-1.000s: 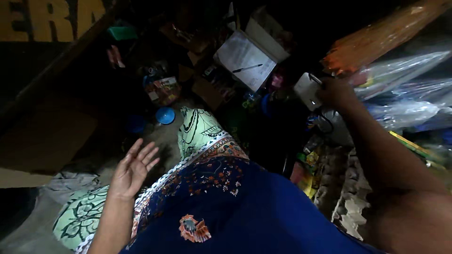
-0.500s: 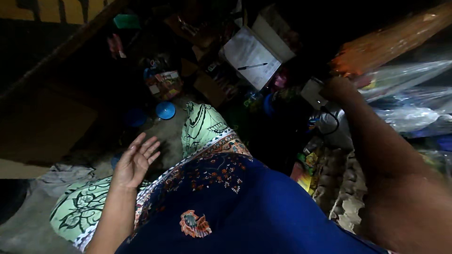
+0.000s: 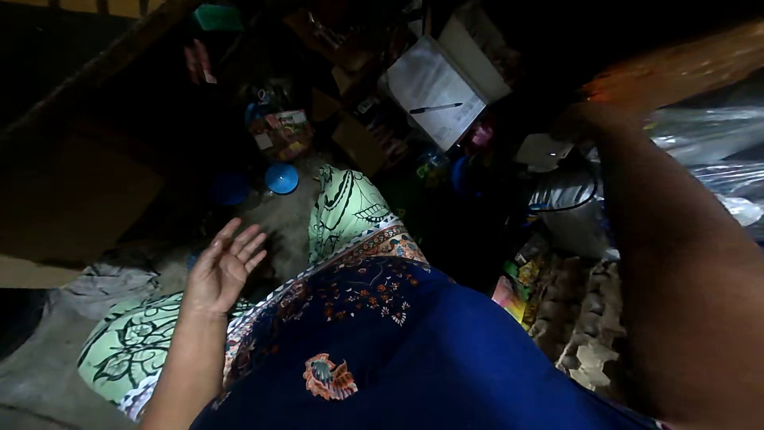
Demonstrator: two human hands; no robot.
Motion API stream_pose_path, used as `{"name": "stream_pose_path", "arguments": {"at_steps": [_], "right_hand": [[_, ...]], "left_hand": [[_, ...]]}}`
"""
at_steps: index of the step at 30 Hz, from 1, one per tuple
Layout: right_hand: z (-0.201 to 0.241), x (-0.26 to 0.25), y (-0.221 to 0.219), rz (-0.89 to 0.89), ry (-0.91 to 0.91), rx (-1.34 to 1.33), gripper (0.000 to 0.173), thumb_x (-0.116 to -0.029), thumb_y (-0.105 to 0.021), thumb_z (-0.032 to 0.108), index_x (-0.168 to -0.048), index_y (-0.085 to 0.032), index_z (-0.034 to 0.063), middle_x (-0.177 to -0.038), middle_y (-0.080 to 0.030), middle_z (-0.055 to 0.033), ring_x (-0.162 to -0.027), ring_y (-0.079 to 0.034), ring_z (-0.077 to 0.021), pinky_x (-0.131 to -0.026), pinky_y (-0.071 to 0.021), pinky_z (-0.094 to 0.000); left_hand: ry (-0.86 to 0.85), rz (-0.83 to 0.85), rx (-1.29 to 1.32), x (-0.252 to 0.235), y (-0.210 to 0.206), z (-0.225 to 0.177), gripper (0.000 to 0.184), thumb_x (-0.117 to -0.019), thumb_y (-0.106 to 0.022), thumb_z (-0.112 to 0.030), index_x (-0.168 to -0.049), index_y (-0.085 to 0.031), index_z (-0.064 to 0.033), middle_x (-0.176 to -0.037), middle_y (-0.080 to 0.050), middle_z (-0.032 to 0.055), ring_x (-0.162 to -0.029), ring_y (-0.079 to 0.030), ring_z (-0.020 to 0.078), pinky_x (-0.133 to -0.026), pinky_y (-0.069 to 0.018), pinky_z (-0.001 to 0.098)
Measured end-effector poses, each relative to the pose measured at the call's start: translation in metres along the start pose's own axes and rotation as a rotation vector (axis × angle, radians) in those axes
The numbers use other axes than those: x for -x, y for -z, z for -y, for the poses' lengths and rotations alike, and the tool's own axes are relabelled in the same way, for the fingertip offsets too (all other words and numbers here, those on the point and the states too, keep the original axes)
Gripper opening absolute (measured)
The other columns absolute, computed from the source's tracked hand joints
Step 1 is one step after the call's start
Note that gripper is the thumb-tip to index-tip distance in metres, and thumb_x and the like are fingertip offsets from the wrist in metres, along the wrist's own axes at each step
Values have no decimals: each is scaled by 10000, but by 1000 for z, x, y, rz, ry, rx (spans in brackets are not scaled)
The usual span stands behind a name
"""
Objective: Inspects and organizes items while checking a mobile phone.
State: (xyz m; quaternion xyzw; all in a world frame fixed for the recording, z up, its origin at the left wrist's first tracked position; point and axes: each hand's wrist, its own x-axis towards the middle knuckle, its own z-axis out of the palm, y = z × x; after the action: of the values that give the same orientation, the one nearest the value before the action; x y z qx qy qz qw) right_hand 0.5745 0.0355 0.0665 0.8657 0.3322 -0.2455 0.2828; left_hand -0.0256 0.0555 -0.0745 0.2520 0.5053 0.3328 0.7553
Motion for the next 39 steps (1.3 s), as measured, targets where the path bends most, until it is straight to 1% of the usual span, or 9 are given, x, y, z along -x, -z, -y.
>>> {"name": "stream_pose_path", "arguments": {"at_steps": [3, 8, 15, 18, 22, 27, 32, 35, 39], "right_hand": [[8, 14, 7, 51, -19, 37, 322, -1051, -526, 98, -1227, -584, -165, -1329, -542, -389, -1267, -522, -523, -1028, -385, -677], [-18, -21, -8, -78, 65, -22, 301, -983, -635, 108, -1099, -622, -169, -1152, -599, -415, -1118, -562, -598, -882, -389, -791], [-10, -15, 0, -37, 54, 47, 318, -1009, -591, 101, -1191, -612, -159, -1277, -569, -398, -1216, -544, -566, -963, -405, -740], [-20, 3, -17, -178, 79, -30, 286, -986, -615, 85, -1142, -618, -156, -1196, -587, -433, -1148, -547, -642, -864, -400, -818], [-13, 55, -30, -294, 115, -77, 297, -993, -570, 52, -1253, -598, -87, -1168, -596, -429, -1110, -557, -659, -823, -415, -811], [-6, 130, -41, -431, 502, -79, 367, -990, -574, 17, -1350, -637, 56, -1212, -631, -347, -1101, -588, -615, -821, -433, -802], [20, 181, -49, -447, 1113, -123, 402, -866, -707, 8, -1248, -721, 131, -934, -694, -163, -820, -694, -381, -637, -558, -570], [46, 191, -46, -443, 1413, -92, 321, -893, -659, 96, -1198, -737, 159, -882, -686, -79, -801, -690, -277, -615, -560, -439], [78, 193, -41, -463, 1565, -63, 273, -915, -636, 79, -1171, -722, 122, -841, -665, -88, -779, -677, -288, -604, -544, -430]], "left_hand": [[9, -15, -8, 0, 0, 0, 465, -1046, -425, -355, -1461, -470, -149, -1313, -657, 55, -1167, -667, 229, -968, -558, 405], [38, -55, -34, -9, -9, 0, 448, -1075, -287, -302, -1461, -452, -146, -1324, -639, 60, -1172, -657, 227, -967, -547, 414], [15, -59, -173, -5, -21, -5, 468, -1061, -392, -356, -1482, -425, -154, -1339, -627, 38, -1170, -651, 192, -967, -544, 379], [-8, -29, -317, -4, -34, -16, 538, -1016, -455, -348, -1514, -380, -156, -1370, -609, 18, -1190, -637, 162, -972, -539, 354], [-94, 128, -526, -9, -78, -35, 542, -1012, -485, -288, -1513, -380, -110, -1427, -555, 39, -1229, -593, 125, -1022, -498, 338], [-328, 414, -1010, -6, -151, -53, 662, -960, -595, -254, -1556, -368, -77, -1572, -429, 117, -1409, -460, 207, -1131, -418, 408], [-708, 790, -1304, 5, -201, -58, 723, -933, -620, -404, -1539, -431, -57, -1599, -404, 152, -1502, -344, 307, -1208, -300, 519], [-734, 981, -1329, 15, -210, -60, 639, -938, -593, -417, -1483, -524, -92, -1522, -518, 89, -1449, -435, 252, -1181, -321, 552], [-656, 1057, -1173, 20, -210, -60, 329, -982, -574, -262, -1285, -666, -171, -1118, -707, -79, -1025, -648, -14, -917, -547, 226]]}}
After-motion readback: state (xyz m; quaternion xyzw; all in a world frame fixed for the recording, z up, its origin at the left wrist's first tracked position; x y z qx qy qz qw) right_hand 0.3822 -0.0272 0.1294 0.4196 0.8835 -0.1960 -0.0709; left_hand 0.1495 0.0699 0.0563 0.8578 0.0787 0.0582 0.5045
